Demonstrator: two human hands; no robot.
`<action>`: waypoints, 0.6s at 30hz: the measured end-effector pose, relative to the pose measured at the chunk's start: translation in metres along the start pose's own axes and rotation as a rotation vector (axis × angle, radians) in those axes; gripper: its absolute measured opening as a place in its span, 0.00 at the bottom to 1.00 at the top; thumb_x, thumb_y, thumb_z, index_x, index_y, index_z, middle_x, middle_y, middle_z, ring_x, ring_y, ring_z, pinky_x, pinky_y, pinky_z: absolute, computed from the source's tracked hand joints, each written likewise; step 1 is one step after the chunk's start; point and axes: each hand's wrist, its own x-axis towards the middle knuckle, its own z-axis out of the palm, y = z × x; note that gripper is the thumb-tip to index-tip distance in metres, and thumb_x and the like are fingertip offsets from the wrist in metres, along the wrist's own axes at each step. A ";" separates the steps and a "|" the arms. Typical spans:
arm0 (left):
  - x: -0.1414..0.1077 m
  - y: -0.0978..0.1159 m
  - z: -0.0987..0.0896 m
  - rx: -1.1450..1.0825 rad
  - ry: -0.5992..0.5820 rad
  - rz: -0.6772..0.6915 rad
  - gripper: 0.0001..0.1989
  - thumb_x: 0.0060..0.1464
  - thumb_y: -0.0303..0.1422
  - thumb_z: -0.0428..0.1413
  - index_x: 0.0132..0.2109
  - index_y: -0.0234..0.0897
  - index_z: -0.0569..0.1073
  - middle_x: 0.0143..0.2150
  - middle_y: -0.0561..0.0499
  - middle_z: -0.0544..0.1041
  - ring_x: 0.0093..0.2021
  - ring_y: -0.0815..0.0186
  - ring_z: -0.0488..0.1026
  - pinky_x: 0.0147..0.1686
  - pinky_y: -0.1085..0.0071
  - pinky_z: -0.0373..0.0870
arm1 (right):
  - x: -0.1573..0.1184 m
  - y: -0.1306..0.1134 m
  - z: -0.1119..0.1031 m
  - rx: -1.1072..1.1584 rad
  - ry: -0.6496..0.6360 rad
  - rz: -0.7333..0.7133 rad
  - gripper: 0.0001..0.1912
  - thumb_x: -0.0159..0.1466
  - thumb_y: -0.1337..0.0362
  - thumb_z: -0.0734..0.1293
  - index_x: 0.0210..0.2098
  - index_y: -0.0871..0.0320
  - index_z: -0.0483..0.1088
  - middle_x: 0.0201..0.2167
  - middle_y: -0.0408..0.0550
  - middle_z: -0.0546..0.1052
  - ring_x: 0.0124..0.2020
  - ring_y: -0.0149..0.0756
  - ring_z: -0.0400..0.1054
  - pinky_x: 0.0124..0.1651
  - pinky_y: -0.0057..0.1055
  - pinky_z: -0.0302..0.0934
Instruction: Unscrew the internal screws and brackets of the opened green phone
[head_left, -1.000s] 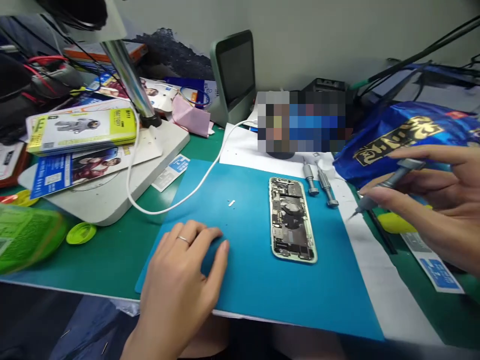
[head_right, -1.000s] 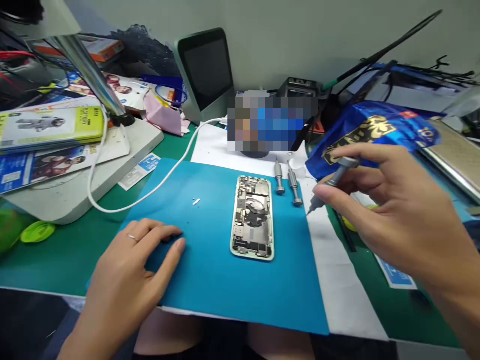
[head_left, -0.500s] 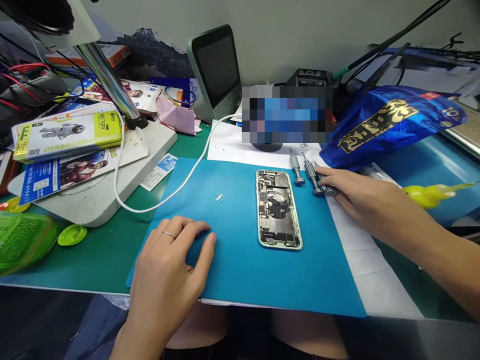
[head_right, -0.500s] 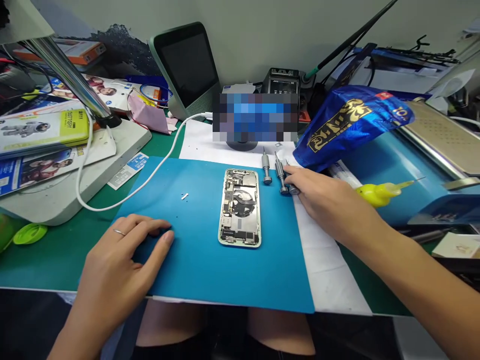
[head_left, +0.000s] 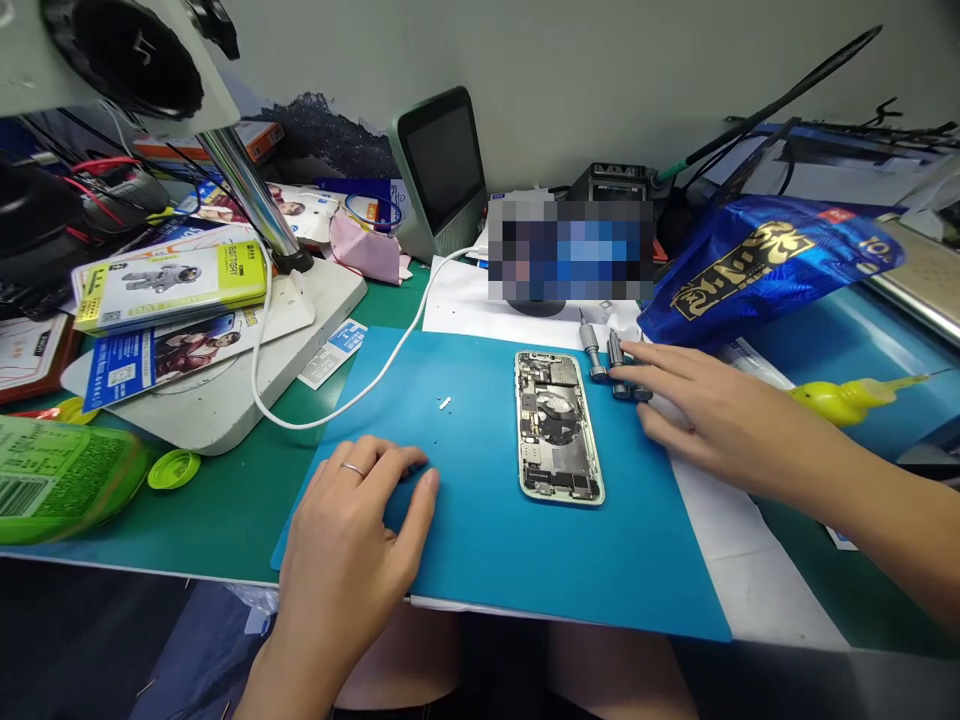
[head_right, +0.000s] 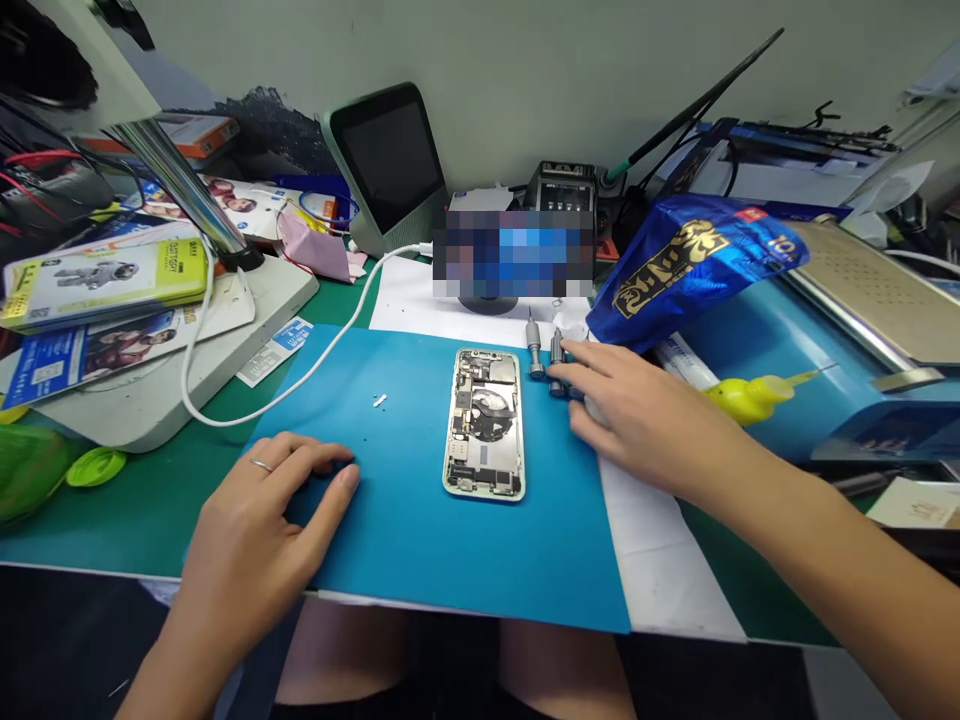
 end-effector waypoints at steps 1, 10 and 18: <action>0.000 0.000 0.001 -0.004 -0.002 -0.006 0.07 0.70 0.37 0.53 0.45 0.43 0.76 0.41 0.52 0.76 0.43 0.59 0.72 0.43 0.62 0.64 | 0.001 0.000 0.001 -0.001 0.016 0.002 0.25 0.72 0.52 0.58 0.60 0.55 0.75 0.65 0.56 0.71 0.63 0.57 0.69 0.59 0.57 0.71; -0.002 -0.005 0.004 0.008 -0.001 0.026 0.09 0.71 0.38 0.53 0.46 0.43 0.76 0.41 0.51 0.77 0.42 0.60 0.74 0.41 0.62 0.66 | 0.006 -0.003 0.004 0.179 0.109 0.101 0.31 0.74 0.43 0.52 0.48 0.53 0.80 0.43 0.55 0.80 0.44 0.47 0.75 0.44 0.43 0.72; 0.000 -0.005 0.003 0.012 -0.030 0.023 0.09 0.70 0.38 0.53 0.45 0.43 0.77 0.40 0.50 0.78 0.41 0.60 0.75 0.40 0.62 0.68 | -0.008 -0.017 -0.043 0.412 0.336 0.534 0.25 0.69 0.39 0.63 0.44 0.52 0.77 0.32 0.50 0.82 0.28 0.41 0.77 0.23 0.33 0.67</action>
